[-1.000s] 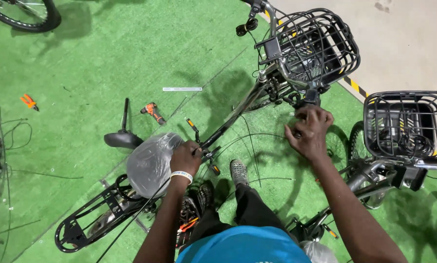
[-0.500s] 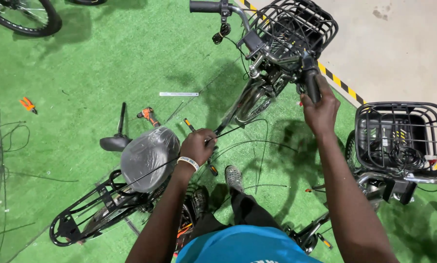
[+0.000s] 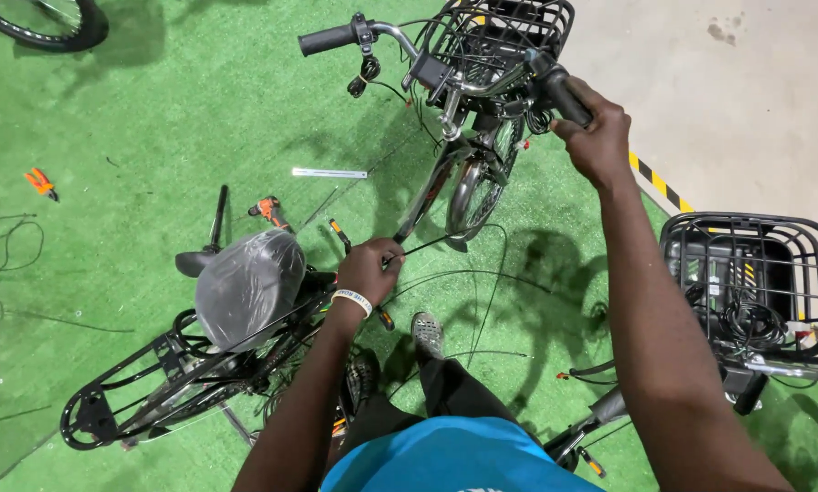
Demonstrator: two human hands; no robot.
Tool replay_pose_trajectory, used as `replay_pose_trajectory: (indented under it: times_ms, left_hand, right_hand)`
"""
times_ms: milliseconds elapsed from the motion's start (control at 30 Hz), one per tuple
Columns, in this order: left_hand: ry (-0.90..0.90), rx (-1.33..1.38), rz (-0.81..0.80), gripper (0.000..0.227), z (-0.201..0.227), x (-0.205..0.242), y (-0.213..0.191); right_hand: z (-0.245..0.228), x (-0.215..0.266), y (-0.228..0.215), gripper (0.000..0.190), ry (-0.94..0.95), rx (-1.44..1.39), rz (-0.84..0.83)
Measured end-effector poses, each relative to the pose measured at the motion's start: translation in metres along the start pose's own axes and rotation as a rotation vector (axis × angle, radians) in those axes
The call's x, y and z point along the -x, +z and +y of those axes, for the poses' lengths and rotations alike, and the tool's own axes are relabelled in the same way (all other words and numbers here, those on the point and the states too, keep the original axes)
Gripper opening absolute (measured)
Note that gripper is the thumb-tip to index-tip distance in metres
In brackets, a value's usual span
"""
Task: The person uses red pliers to cut a black cable and then routes the cable along the bicycle frame. They thread the cable through the handlebars and down the frame to the rear wheel area, securing it near the chain and battery pack.
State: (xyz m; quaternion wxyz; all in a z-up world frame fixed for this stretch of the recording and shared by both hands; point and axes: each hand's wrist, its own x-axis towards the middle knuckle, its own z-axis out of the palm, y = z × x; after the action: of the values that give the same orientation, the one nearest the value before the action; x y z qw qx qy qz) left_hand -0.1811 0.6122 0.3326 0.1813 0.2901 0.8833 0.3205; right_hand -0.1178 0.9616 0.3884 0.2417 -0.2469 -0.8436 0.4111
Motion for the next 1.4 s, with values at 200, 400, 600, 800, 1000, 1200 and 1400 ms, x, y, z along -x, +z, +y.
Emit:
replay_pose_trajectory:
  times_ms: [200, 400, 600, 800, 1000, 1200, 1400]
  left_hand:
    - [-0.052, -0.031, 0.023, 0.008, -0.002, -0.002, -0.001]
    - [-0.108, -0.099, -0.022, 0.013, 0.011, -0.009, -0.009]
    - [-0.001, 0.146, -0.176, 0.012, 0.030, -0.008, -0.028]
    - [0.206, 0.543, 0.174, 0.010, 0.000, -0.029, -0.039]
    - [0.111, 0.102, 0.634, 0.007, -0.065, -0.020, -0.102]
    - [0.202, -0.119, 0.467, 0.017, -0.109, -0.037, -0.091]
    - [0.373, -0.036, 0.504, 0.009, -0.025, -0.031, -0.064]
  right_hand:
    - [0.011, -0.036, -0.006, 0.062, 0.029, -0.054, -0.060]
    - [0.005, -0.030, 0.014, 0.042, -0.281, 0.510, 0.251]
    - [-0.020, 0.016, 0.045, 0.067, -0.153, 0.524, 0.434]
    - [-0.027, 0.131, 0.108, 0.036, -0.284, -0.032, -0.326]
    - [0.039, 0.136, 0.114, 0.006, 0.291, -0.515, -0.099]
    - [-0.025, 0.137, 0.111, 0.027, 0.201, -0.338, -0.334]
    - [-0.096, 0.129, 0.170, 0.014, 0.152, -0.489, -0.339]
